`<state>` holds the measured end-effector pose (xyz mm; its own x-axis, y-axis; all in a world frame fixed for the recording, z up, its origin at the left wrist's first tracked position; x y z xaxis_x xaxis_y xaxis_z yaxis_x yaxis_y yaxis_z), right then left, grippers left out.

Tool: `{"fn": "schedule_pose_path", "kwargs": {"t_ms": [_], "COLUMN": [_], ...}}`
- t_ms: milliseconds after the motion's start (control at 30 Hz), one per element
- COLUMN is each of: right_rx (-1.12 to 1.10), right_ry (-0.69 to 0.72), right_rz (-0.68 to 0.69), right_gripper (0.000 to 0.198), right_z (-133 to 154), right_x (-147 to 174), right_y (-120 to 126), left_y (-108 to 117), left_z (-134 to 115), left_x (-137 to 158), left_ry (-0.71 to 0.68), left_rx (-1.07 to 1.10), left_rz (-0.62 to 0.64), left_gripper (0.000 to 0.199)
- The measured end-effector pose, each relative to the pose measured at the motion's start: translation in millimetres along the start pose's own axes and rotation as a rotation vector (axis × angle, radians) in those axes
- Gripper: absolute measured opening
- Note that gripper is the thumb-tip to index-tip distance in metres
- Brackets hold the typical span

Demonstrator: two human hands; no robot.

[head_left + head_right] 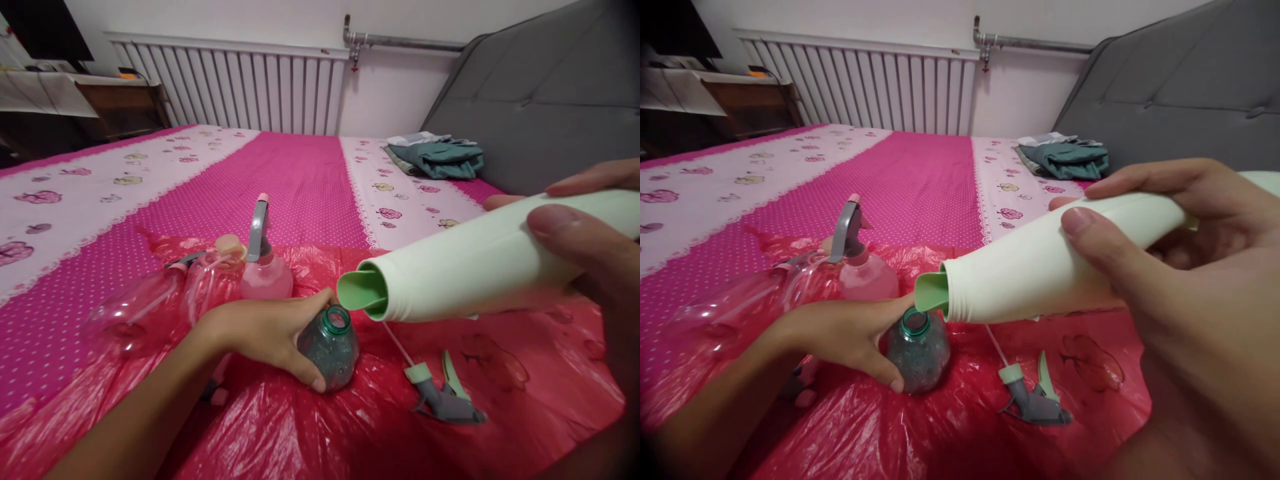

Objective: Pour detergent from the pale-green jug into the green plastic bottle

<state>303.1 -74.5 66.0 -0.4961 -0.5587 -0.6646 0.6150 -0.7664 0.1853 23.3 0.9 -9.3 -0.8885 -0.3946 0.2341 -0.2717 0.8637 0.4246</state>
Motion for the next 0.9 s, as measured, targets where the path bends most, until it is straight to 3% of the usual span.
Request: {"fn": "schedule_pose_path", "kwargs": {"t_ms": [600,900], "right_rx": [0.109,-0.062], "right_ry": [-0.058,-0.101], "right_rz": [0.005,0.146], "right_gripper": [0.063,0.063], "right_z": [-3,-26], "right_x": [-1,-30], "right_y": [2,18], "left_y": [0,0], "left_z": [3,0], "left_x": [-1,-1], "left_ry": [-0.045,-0.029], "left_rx": [0.029,0.039], "left_rz": [0.011,0.008], "left_gripper": [0.112,0.112]}}
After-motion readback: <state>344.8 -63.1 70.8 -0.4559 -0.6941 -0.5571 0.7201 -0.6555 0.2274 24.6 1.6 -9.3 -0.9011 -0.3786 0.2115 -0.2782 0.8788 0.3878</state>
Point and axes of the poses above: each hand's wrist, its own x-axis away from the middle knuckle, its own y-axis out of the back of the hand, z = x × y, the point moved 2 cm from there along -x, towards the middle knuckle, and after that the axes turned 3 degrees about -z, right-handed, at the moved point
